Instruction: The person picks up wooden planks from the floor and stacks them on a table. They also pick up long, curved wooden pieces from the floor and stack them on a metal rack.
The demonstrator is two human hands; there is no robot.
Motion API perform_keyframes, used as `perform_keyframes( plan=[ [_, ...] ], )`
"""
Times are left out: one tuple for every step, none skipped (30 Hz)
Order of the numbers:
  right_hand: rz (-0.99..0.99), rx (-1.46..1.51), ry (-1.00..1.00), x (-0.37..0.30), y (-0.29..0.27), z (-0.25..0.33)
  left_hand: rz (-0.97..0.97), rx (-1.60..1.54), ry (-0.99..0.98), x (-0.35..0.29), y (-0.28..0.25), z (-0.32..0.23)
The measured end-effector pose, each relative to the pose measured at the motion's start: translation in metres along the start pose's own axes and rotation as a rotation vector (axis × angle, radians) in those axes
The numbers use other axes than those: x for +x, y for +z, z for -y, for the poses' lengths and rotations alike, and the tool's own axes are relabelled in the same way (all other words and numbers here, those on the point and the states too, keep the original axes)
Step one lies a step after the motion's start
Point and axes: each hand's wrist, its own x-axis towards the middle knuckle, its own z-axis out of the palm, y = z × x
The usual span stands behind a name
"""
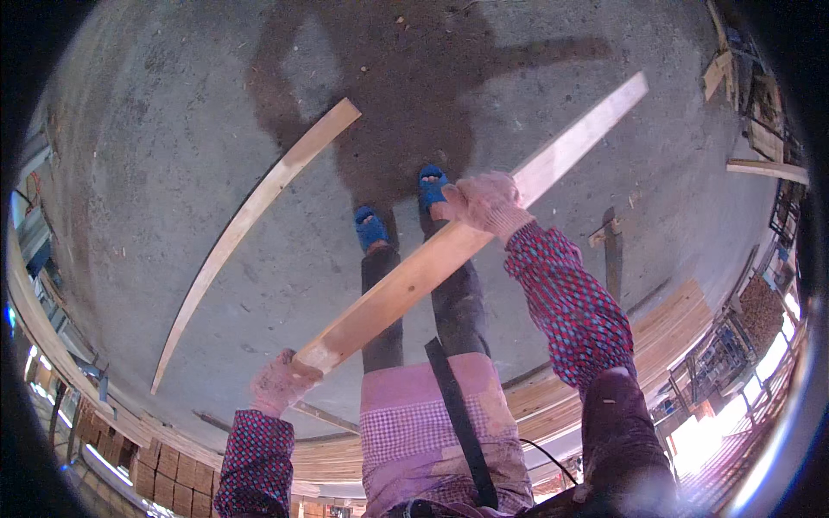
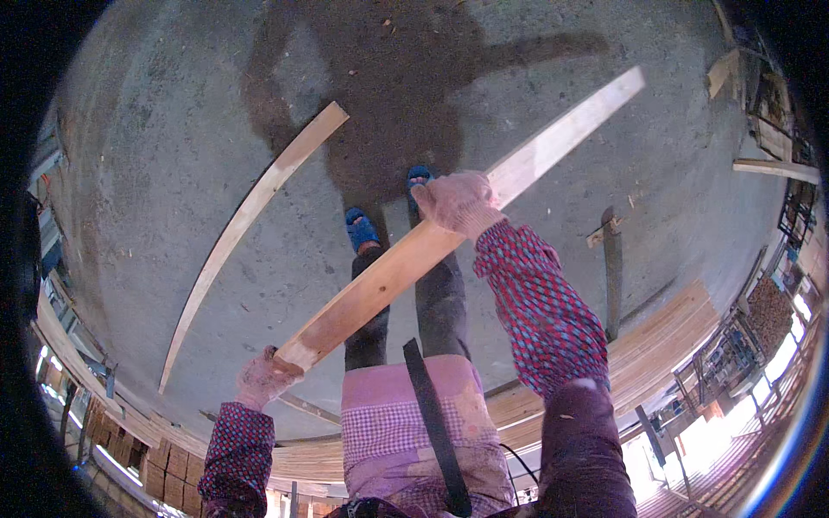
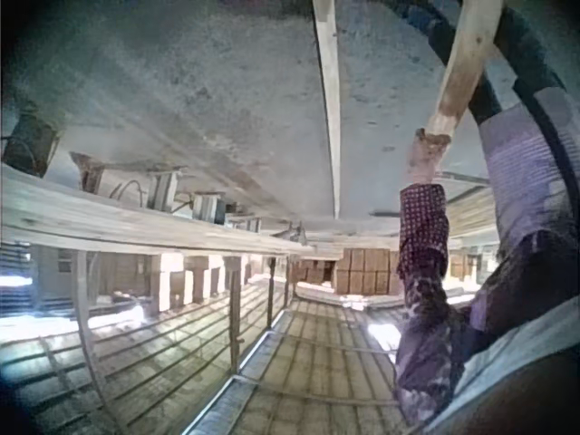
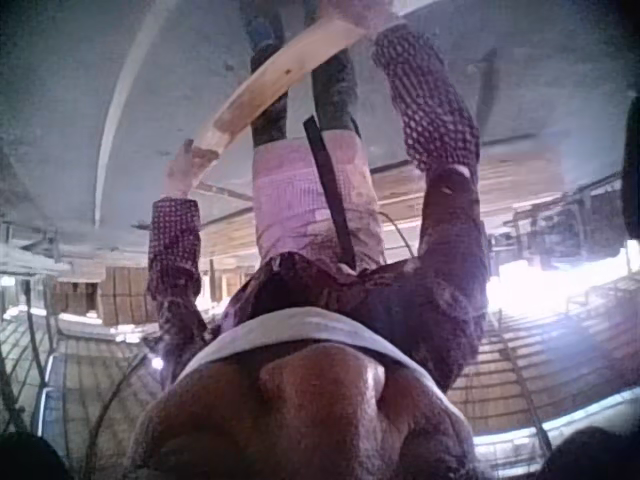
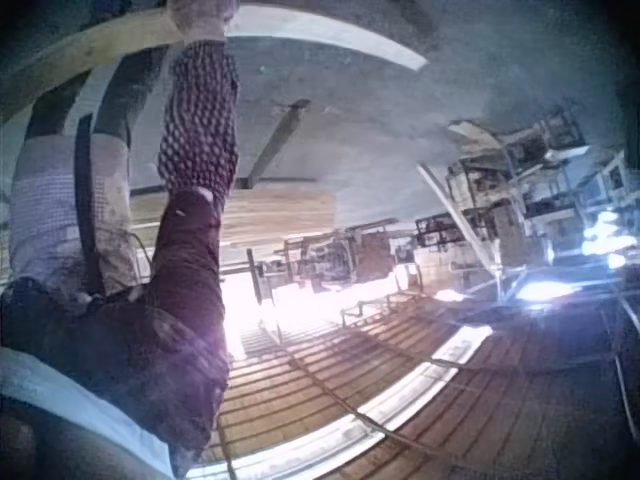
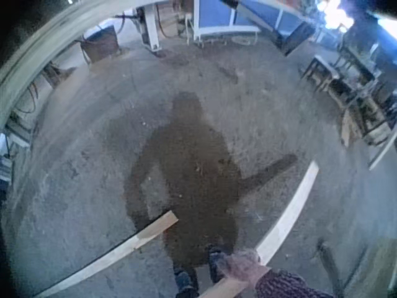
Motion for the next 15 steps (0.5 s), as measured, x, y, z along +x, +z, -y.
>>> perform_keyframes(
  plan=[
    [-0.053,-0.032,0.08,-0.019,-0.01,0.001,0.067,-0.046,0.034,0.004,0.002,-0.004],
    [-0.048,-0.093,0.076,-0.041,-0.023,-0.005,0.142,-0.076,0.038,0.008,0.004,-0.008],
    [-0.097,-0.14,0.047,-0.061,-0.032,-0.012,0.18,-0.081,0.056,0.015,0.008,-0.01],
    [-0.37,-0.173,-0.056,-0.078,-0.038,-0.019,0.233,-0.097,0.079,0.021,0.014,-0.013],
    [-0.356,-0.181,0.003,-0.086,-0.038,-0.026,0.245,-0.085,0.111,0.031,0.02,-0.016],
    [-0.376,-0.182,0.041,-0.088,-0.035,-0.03,0.299,-0.105,0.209,0.041,0.023,-0.019],
    [-0.35,-0.203,0.056,-0.075,-0.025,-0.029,0.25,-0.144,0.142,0.048,0.023,-0.021],
    [-0.322,-0.217,0.056,-0.054,-0.008,-0.025,0.237,-0.22,0.128,0.051,0.023,-0.021],
    [-0.363,-0.215,-0.013,-0.034,0.012,-0.021,0.159,-0.278,0.036,0.045,0.024,-0.023],
    [-0.245,-0.069,-0.024,0.015,0.038,-0.008,0.219,-0.147,0.082,0.04,0.02,-0.021],
    [-0.127,0.062,-0.04,0.05,0.064,0.008,0.224,0.0,0.063,0.025,0.02,-0.021],
    [0.011,0.032,-0.158,0.064,0.087,0.016,0.226,0.14,0.039,0.008,0.023,-0.024],
    [0.198,-0.02,-0.241,0.079,0.111,0.034,0.298,0.109,-0.02,-0.016,0.02,-0.018],
    [0.349,-0.083,-0.314,0.084,0.128,0.051,0.212,0.086,-0.043,-0.043,0.023,-0.012],
    [0.204,-0.053,-0.41,0.082,0.14,0.048,0.146,0.085,-0.027,-0.051,0.017,-0.002]
  ],
)
